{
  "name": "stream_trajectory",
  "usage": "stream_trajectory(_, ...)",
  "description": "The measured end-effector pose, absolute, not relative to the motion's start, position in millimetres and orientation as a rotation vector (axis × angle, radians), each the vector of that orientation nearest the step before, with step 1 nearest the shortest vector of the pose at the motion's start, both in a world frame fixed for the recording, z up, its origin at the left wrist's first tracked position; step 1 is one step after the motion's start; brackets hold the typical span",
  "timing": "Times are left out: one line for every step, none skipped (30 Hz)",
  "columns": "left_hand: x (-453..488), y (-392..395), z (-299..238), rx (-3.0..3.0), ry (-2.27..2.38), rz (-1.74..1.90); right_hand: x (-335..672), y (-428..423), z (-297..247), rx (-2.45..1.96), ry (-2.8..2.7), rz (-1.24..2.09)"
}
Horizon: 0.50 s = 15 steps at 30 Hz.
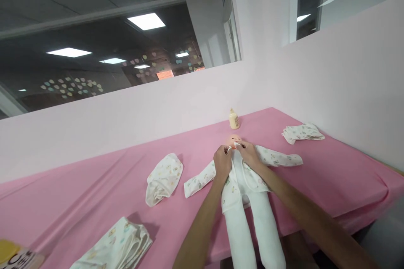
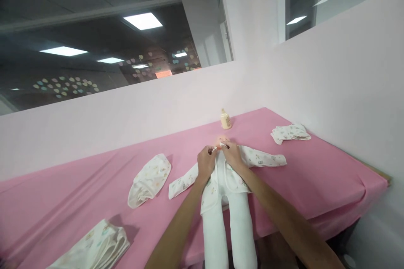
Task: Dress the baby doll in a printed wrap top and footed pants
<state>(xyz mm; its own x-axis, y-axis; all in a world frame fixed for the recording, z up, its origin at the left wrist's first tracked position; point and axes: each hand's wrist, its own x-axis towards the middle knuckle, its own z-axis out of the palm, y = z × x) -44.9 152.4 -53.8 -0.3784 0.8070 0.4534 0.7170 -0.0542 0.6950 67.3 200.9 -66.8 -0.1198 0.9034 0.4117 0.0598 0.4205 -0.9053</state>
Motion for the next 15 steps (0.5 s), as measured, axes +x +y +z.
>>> stream_trajectory(-44.4,152.0,-53.5,1.712,2.115,1.404,67.7,200.3,-67.1,-0.882,-1.517,0.923)
stream_trajectory(-43.9,151.7,-53.3,1.728,2.135,1.385,68.0,199.9,-67.5,-0.875,-1.51,0.932)
stream_trajectory(-43.5,151.3,-53.2,1.744,2.151,1.367,68.2,199.6,-68.0,-0.869,-1.5,0.944)
stream_trajectory(-43.1,151.0,-53.2,1.763,2.165,1.347,68.4,199.5,-68.6,-0.863,-1.491,0.958)
stream_trajectory(-42.7,150.5,-53.4,1.789,2.18,1.325,68.7,199.6,-69.2,-0.856,-1.485,0.973)
stream_trajectory(-42.3,150.0,-53.6,1.823,2.198,1.298,69.1,199.7,-69.7,-0.852,-1.481,0.988)
stream_trajectory(-41.8,149.4,-53.7,1.862,2.218,1.267,69.6,199.8,-70.2,-0.85,-1.476,0.999)
stream_trajectory(-41.2,148.6,-53.8,1.9,2.241,1.232,70.1,199.9,-70.4,-0.849,-1.471,1.007)
stream_trajectory(-40.5,147.8,-53.7,1.936,2.264,1.194,70.7,199.9,-70.6,-0.848,-1.467,1.011)
stream_trajectory(-39.8,146.9,-53.5,1.965,2.288,1.153,71.3,199.8,-70.6,-0.847,-1.465,1.011)
stream_trajectory(-39.1,146.0,-53.1,1.986,2.309,1.111,71.9,199.7,-70.5,-0.85,-1.465,1.008)
stream_trajectory(-38.5,145.1,-52.6,2.0,2.328,1.072,72.4,199.6,-70.3,-0.856,-1.47,1.004)
stream_trajectory(-38.0,144.4,-52.1,2.009,2.347,1.035,72.7,199.6,-70.2,-0.864,-1.479,1.001)
stream_trajectory(-37.6,143.8,-51.6,2.015,2.366,1.002,73.0,199.6,-70.0,-0.873,-1.483,1.0)
stream_trajectory(-37.4,143.4,-51.3,2.016,2.384,0.974,73.0,199.7,-69.7,-0.881,-1.483,0.999)
